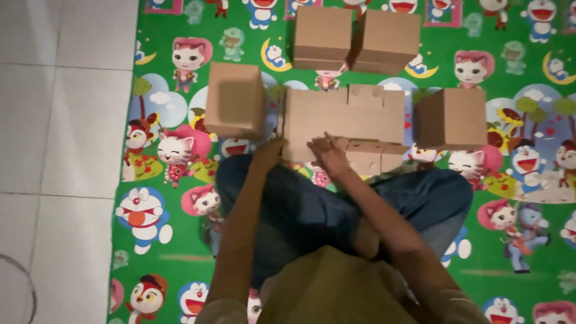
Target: The person folds flat cardboard templates into small boxes by hand, then stacks the completed boxes.
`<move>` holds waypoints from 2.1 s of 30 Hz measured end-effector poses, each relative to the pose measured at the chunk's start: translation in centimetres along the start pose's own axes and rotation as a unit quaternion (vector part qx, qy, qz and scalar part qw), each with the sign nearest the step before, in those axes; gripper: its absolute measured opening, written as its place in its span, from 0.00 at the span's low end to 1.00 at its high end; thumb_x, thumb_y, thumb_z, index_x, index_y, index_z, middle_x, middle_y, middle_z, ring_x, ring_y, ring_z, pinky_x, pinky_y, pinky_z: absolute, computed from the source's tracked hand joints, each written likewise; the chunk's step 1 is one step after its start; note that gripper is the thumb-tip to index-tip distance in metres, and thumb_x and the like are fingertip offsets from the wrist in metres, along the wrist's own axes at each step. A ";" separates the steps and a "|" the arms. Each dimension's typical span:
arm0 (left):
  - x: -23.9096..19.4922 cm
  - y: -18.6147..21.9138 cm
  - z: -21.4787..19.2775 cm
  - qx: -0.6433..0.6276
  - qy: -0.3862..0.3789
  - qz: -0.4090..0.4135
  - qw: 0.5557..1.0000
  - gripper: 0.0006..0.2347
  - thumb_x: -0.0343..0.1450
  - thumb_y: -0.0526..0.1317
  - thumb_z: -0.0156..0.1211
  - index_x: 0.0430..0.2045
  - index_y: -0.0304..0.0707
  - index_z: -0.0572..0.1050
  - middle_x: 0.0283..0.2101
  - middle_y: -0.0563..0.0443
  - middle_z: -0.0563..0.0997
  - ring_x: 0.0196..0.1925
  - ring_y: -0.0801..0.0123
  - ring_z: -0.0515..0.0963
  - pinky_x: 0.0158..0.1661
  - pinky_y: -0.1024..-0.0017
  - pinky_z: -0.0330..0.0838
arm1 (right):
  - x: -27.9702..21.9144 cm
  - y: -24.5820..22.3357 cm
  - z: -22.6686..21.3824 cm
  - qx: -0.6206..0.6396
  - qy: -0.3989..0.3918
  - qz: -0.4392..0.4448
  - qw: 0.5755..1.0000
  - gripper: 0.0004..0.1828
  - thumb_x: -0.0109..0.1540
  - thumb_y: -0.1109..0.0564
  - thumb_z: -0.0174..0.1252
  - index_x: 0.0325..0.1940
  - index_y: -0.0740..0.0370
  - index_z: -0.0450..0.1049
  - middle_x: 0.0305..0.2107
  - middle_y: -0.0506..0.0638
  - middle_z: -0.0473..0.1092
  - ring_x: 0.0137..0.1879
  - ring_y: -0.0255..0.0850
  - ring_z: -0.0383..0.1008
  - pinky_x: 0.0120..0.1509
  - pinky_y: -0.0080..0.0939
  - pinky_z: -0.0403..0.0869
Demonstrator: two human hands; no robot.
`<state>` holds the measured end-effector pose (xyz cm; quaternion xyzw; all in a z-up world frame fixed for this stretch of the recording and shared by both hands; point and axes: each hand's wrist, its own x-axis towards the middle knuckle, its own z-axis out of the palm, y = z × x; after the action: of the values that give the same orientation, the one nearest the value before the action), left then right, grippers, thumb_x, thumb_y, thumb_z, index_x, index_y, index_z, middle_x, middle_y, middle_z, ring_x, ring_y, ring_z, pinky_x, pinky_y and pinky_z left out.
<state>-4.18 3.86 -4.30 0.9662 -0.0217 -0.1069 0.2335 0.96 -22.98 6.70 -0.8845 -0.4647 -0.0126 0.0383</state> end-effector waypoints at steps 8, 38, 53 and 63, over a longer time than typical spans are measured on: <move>0.1 0.6 -3.3 -0.178 0.053 -0.023 0.982 0.14 0.72 0.52 0.63 0.39 0.42 0.79 0.41 0.41 0.82 0.52 0.46 0.80 0.53 0.53 0.72 | 1.9 -0.2 -8.0 0.321 -0.064 0.098 0.940 0.26 0.62 0.59 0.62 0.66 0.57 0.71 0.53 0.63 0.75 0.66 0.60 0.71 0.76 0.62 0.61; 0.9 4.0 -6.0 -0.134 -0.002 -0.259 0.956 0.14 0.76 0.43 0.58 0.51 0.33 0.71 0.51 0.37 0.79 0.58 0.43 0.79 0.50 0.40 0.77 | 12.6 -1.0 1.2 0.157 -0.182 0.355 0.903 0.66 0.34 0.37 0.83 0.67 0.49 0.53 0.53 0.62 0.65 0.62 0.64 0.69 0.66 0.64 0.63; 0.5 5.1 -8.0 -0.176 -0.002 -0.255 0.951 0.11 0.77 0.39 0.56 0.48 0.31 0.71 0.51 0.32 0.79 0.55 0.39 0.80 0.47 0.42 0.78 | 13.2 2.2 -0.6 0.105 -0.287 0.290 0.907 0.31 0.43 0.53 0.81 0.45 0.52 0.73 0.44 0.60 0.75 0.57 0.65 0.72 0.61 0.60 0.59; -2.2 6.5 -10.3 -0.217 0.022 -0.180 0.959 0.12 0.77 0.42 0.51 0.49 0.32 0.70 0.48 0.24 0.78 0.54 0.28 0.78 0.52 0.39 0.74 | 8.2 5.6 -8.5 0.480 -0.165 0.197 0.839 0.24 0.65 0.51 0.55 0.54 0.77 0.72 0.52 0.80 0.72 0.63 0.78 0.68 0.70 0.73 0.61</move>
<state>-3.99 2.89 8.04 0.8824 0.1815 -0.1285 0.4147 10.32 -20.11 15.32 -0.8171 -0.2277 0.3662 0.3828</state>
